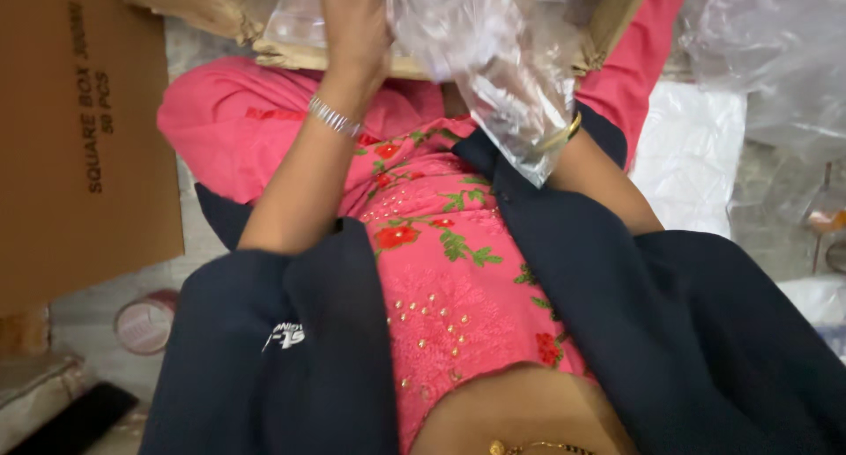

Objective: The person sits on the floor and unpacks clear plastic boxes from a cardboard carton. They pull each box out, tear off its plastic wrapping by hand, and place the unwrapped boxes into a stack inside the carton.

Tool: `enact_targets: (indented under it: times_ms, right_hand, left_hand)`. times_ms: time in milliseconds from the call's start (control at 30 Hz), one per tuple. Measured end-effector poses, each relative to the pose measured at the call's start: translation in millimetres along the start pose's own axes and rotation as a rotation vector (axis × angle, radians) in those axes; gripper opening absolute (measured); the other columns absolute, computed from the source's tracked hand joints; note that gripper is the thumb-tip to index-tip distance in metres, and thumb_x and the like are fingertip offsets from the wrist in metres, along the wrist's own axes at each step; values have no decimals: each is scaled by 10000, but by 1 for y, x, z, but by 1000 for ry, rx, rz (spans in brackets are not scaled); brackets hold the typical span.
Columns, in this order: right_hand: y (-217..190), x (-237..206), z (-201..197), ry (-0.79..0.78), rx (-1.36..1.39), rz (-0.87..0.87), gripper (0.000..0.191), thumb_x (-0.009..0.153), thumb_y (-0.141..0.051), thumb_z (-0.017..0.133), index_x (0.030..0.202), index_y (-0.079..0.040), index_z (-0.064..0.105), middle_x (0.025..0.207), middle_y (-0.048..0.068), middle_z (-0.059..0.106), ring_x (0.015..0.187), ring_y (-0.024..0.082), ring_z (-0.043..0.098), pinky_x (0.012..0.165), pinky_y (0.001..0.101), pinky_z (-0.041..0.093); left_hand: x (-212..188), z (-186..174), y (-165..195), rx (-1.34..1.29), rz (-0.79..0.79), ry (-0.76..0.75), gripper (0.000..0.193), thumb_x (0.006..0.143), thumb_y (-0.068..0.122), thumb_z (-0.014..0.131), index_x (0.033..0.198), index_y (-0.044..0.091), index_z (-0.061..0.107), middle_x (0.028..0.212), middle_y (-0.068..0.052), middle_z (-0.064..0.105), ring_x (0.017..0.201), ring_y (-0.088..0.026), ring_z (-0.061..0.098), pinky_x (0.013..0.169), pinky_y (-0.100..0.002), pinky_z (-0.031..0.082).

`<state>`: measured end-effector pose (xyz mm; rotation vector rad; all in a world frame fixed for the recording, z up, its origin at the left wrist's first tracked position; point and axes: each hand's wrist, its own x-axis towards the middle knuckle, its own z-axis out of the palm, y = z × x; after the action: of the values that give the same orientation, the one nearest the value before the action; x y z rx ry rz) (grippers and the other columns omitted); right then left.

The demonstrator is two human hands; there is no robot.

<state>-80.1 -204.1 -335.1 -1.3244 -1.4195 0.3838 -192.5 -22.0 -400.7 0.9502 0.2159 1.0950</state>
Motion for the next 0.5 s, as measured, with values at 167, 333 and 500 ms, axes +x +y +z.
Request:
enact_targets:
  times_ms: [167, 333, 500]
  right_hand:
    - [5, -6, 2, 2, -34, -91, 512, 1133, -227, 539, 1538, 26, 354, 1507, 171, 469, 1426, 279, 455, 1206, 395, 394]
    - [22, 4, 41, 0, 824, 257, 288, 1157, -213, 534, 1366, -16, 552, 1237, 72, 640, 1130, 135, 616, 1028, 277, 514]
    - [27, 9, 82, 69, 1284, 302, 262, 1164, -263, 545, 1285, -31, 552, 1157, 103, 685, 1029, 164, 687, 972, 307, 557]
  left_hand:
    - [-42, 16, 45, 271, -240, -172, 173, 1027, 125, 695, 1068, -21, 778, 935, 3, 748, 817, -48, 621, 744, -229, 499]
    - [-45, 3, 67, 417, -59, -25, 224, 1045, 178, 688, 1041, -24, 784, 839, 19, 646, 737, -40, 497, 658, -213, 390]
    - [-62, -28, 75, 356, -122, -337, 228, 1035, 203, 712, 1062, -19, 755, 896, -18, 641, 793, -98, 521, 697, -258, 413]
